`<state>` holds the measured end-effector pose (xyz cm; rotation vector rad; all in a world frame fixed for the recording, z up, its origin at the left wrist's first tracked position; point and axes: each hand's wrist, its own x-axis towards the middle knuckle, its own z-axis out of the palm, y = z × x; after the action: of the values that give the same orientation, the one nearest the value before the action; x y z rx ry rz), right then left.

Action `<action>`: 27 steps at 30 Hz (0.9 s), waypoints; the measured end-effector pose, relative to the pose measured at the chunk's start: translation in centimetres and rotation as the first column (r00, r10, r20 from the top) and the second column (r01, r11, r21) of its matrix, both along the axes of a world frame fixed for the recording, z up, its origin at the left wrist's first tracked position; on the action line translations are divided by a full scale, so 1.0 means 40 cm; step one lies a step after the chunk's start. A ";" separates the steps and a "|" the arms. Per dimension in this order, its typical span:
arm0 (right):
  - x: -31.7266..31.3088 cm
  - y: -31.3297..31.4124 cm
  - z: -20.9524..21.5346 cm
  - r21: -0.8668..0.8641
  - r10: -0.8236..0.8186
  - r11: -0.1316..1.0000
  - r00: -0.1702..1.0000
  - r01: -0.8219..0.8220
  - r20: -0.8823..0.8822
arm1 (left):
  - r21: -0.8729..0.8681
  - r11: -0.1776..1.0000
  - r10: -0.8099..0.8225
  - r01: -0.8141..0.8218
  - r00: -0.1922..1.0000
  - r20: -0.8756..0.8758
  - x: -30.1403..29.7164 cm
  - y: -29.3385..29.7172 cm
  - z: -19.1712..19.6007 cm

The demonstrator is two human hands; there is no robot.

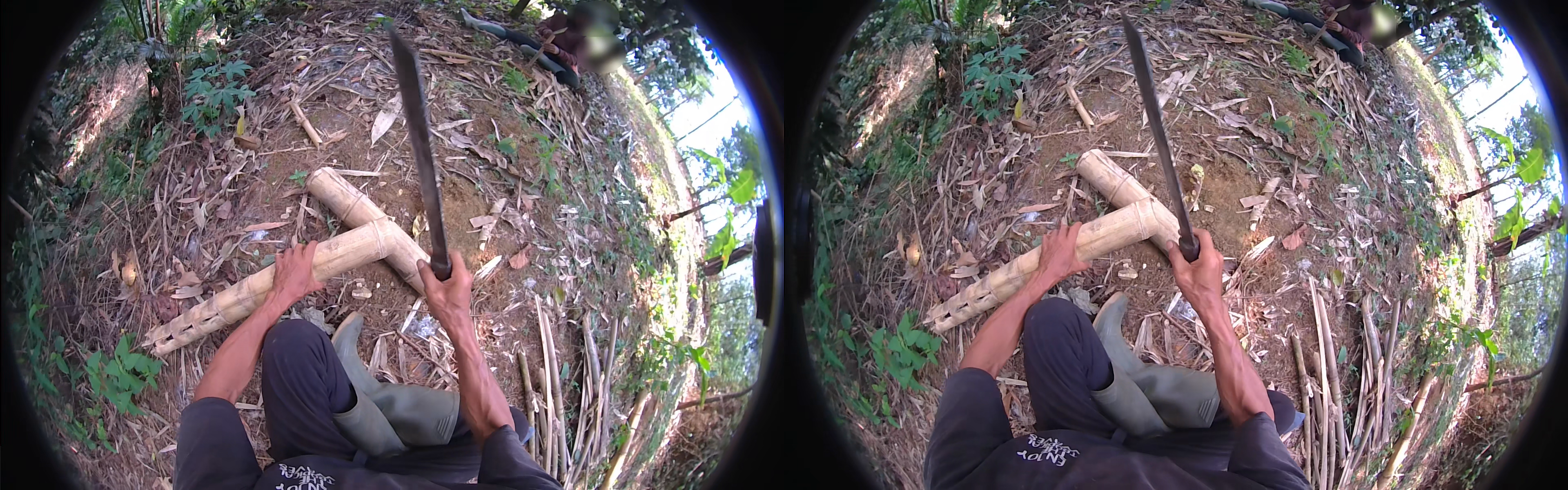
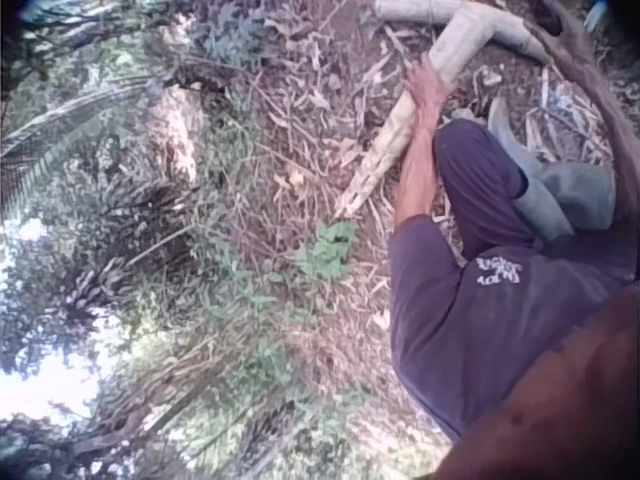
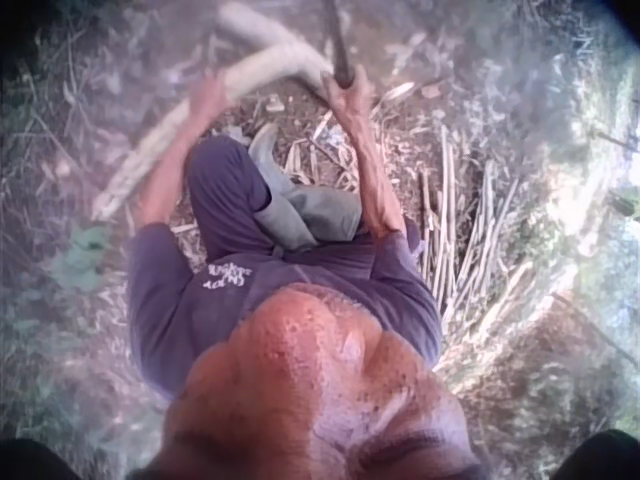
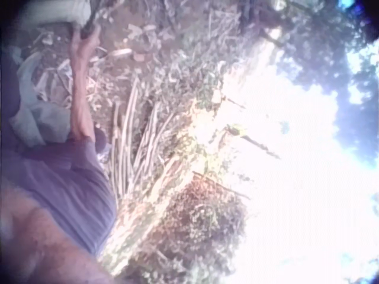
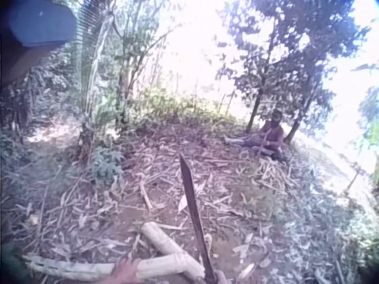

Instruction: The person sits on the forest floor and uses a machete to chop a long bamboo pole into smaller sections. They repeatedly strike the bamboo to sever it, creating a pile of cut pieces.

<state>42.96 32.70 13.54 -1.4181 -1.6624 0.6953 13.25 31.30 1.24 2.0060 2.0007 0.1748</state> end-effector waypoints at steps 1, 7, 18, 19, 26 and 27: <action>-0.020 0.008 0.048 -0.007 -0.019 1.000 0.993 0.019 -0.116 | 0.029 1.000 0.000 -0.001 1.000 0.003 -0.004 -0.007 -0.013; -0.088 0.013 0.060 0.408 0.213 0.908 0.732 0.097 -0.647 | 0.102 0.995 -0.007 0.007 1.000 0.002 -0.003 -0.018 -0.035; -0.041 -0.026 0.005 -0.122 0.012 0.993 0.998 -0.005 0.059 | 0.054 0.999 -0.005 0.005 1.000 0.009 -0.018 -0.051 -0.038; -0.065 -0.016 0.076 0.004 -0.006 1.000 0.998 0.006 -0.058 | 0.072 0.997 -0.003 0.003 1.000 0.007 -0.014 -0.048 -0.035; 0.025 -0.020 -0.207 -0.127 -0.004 0.991 0.965 0.039 0.263 | 0.107 0.994 -0.017 0.017 1.000 0.002 -0.028 -0.020 -0.009; 0.074 -0.024 -0.268 -0.318 0.112 0.945 0.835 0.079 0.538 | 0.114 0.993 -0.030 0.027 0.999 0.020 -0.023 -0.025 -0.009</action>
<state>45.90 31.73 2.83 -1.9879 -2.0669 0.6267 12.31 30.29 0.89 2.0909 1.9893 0.3088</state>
